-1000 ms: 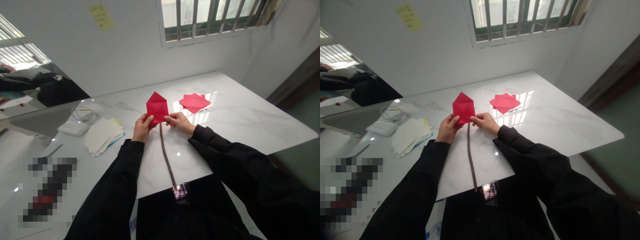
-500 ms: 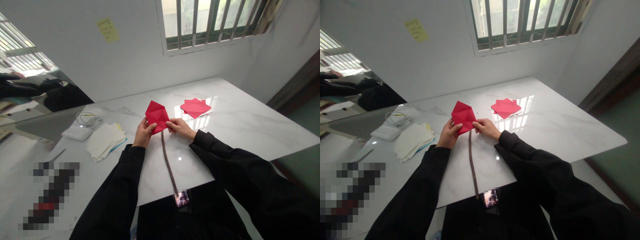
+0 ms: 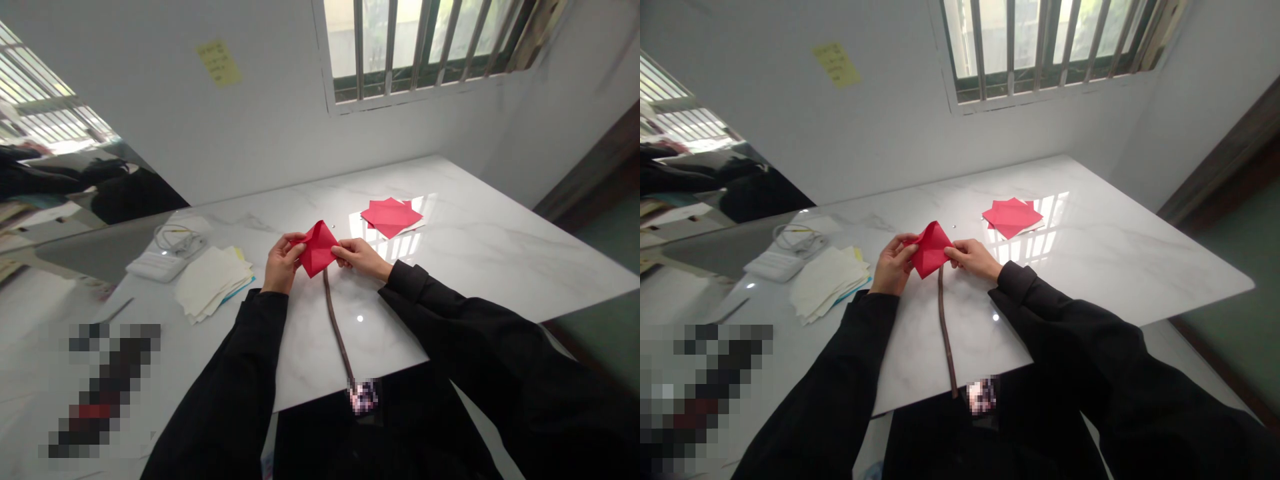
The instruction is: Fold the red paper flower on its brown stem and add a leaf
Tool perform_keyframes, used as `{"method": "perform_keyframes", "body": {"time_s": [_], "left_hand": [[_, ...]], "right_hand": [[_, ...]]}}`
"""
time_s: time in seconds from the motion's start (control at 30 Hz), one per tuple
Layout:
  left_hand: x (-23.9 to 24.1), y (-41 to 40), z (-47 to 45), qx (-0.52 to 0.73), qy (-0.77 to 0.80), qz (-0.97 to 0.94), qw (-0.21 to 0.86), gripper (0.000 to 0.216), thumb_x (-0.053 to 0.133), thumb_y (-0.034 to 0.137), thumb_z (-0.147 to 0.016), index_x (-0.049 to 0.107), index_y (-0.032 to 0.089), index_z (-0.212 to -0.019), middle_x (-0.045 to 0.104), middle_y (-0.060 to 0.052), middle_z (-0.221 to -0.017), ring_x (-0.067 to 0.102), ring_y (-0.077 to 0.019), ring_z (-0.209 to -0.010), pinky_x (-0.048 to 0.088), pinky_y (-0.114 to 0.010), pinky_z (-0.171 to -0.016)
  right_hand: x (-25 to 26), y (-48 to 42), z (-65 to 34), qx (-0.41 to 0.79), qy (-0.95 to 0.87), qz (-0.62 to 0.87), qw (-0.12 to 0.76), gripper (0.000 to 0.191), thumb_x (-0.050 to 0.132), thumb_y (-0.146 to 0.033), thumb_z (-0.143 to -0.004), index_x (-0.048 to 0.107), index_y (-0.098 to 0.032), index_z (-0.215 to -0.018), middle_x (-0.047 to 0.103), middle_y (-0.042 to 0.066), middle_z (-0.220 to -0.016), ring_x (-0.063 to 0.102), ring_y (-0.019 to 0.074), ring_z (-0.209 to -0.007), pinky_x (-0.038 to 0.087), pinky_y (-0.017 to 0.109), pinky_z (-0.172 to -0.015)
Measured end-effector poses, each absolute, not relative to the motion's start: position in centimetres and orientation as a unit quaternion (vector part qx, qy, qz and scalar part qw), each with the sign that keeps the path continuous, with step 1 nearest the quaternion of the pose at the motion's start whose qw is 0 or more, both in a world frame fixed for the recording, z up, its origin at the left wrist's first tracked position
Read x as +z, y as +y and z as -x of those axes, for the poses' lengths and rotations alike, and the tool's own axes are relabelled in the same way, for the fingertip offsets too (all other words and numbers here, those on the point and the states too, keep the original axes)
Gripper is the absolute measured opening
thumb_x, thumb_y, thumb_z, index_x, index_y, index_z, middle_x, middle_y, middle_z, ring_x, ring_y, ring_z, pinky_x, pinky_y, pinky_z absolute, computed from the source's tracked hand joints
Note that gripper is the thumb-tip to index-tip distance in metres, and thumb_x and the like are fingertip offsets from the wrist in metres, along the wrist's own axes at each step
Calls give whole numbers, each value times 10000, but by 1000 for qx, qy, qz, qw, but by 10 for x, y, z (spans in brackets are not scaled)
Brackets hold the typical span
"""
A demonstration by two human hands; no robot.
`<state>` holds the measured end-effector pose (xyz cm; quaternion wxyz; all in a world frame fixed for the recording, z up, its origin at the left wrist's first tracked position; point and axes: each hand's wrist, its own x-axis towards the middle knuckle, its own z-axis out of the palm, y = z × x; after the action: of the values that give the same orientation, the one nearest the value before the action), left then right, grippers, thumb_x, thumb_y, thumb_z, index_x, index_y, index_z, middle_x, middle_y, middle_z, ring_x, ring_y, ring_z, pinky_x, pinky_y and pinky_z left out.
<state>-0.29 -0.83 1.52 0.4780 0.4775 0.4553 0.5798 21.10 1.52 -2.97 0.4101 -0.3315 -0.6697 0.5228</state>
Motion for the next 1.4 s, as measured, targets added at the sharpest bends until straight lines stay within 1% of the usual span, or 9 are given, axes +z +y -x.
{"method": "perform_keyframes", "body": {"time_s": [0.23, 0.37, 0.53, 0.63, 0.83, 0.97, 1.13, 1.27, 1.4], "left_hand": [[14, -8, 0, 594, 466, -471, 457, 420, 895, 480, -686, 667, 184, -876, 681, 4, -816, 632, -117, -673, 530, -223, -632], [11, -7, 2, 583, 464, -459, 484, 593, 919, 429, -678, 645, 215, -1158, 720, 7, -863, 666, -140, -684, 541, -246, -640], [13, -10, 1, 583, 415, -408, 568, 534, 839, 511, -795, 671, 209, -1203, 756, -72, -1126, 727, -176, -841, 577, -260, -683], [16, -10, 3, 583, 389, -387, 599, 500, 825, 479, -793, 690, 233, -1207, 750, -69, -1195, 741, -211, -928, 599, -286, -731], [11, -4, 7, 609, 431, -388, 541, 471, 899, 362, -671, 688, 222, -1069, 751, -12, -970, 693, -139, -744, 551, -233, -662], [7, 0, 6, 626, 451, -383, 508, 469, 937, 376, -610, 663, 186, -940, 744, -4, -866, 667, -121, -684, 537, -223, -641], [5, -1, 0, 628, 456, -414, 476, 514, 948, 401, -579, 656, 182, -941, 740, -6, -785, 641, -132, -613, 506, -222, -561], [5, -4, -5, 615, 454, -436, 474, 488, 946, 409, -589, 640, 182, -894, 729, -4, -793, 628, -123, -611, 456, -192, -507], [5, -6, -8, 609, 466, -444, 463, 478, 927, 426, -617, 630, 185, -903, 730, -15, -841, 633, -129, -644, 479, -204, -537]], "right_hand": [[-30, 15, -211, 512, -667, 343, 420, 476, 630, -630, -941, 619, -194, -749, 652, 7, -675, 539, 124, -589, 414, 248, -584], [-27, 13, -211, 498, -676, 348, 418, 479, 635, -621, -942, 623, -187, -739, 648, 7, -665, 536, 120, -596, 406, 246, -595], [-24, 12, -210, 533, -642, 340, 434, 476, 722, -641, -867, 624, -184, -777, 630, -7, -645, 519, 112, -574, 394, 242, -570], [-22, 13, -209, 556, -602, 347, 456, 521, 736, -690, -825, 603, -189, -775, 621, -12, -637, 499, 104, -546, 389, 242, -546], [-20, 12, -210, 568, -590, 340, 463, 523, 763, -681, -804, 594, -189, -751, 604, -20, -623, 483, 96, -537, 378, 244, -539], [-17, 8, -211, 581, -600, 328, 442, 478, 812, -620, -787, 633, -178, -801, 616, -22, -647, 514, 104, -570, 383, 241, -556], [-11, 5, -212, 617, -607, 295, 405, 449, 892, -525, -720, 687, -167, -896, 674, -7, -729, 558, 117, -620, 402, 238, -566], [-11, 5, -211, 629, -603, 284, 401, 453, 902, -435, -710, 738, -148, -1020, 752, 37, -866, 644, 149, -711, 454, 241, -602], [-14, 6, -211, 625, -589, 303, 413, 392, 883, -398, -737, 721, -154, -997, 737, 22, -808, 647, 144, -680, 485, 239, -595]]}}
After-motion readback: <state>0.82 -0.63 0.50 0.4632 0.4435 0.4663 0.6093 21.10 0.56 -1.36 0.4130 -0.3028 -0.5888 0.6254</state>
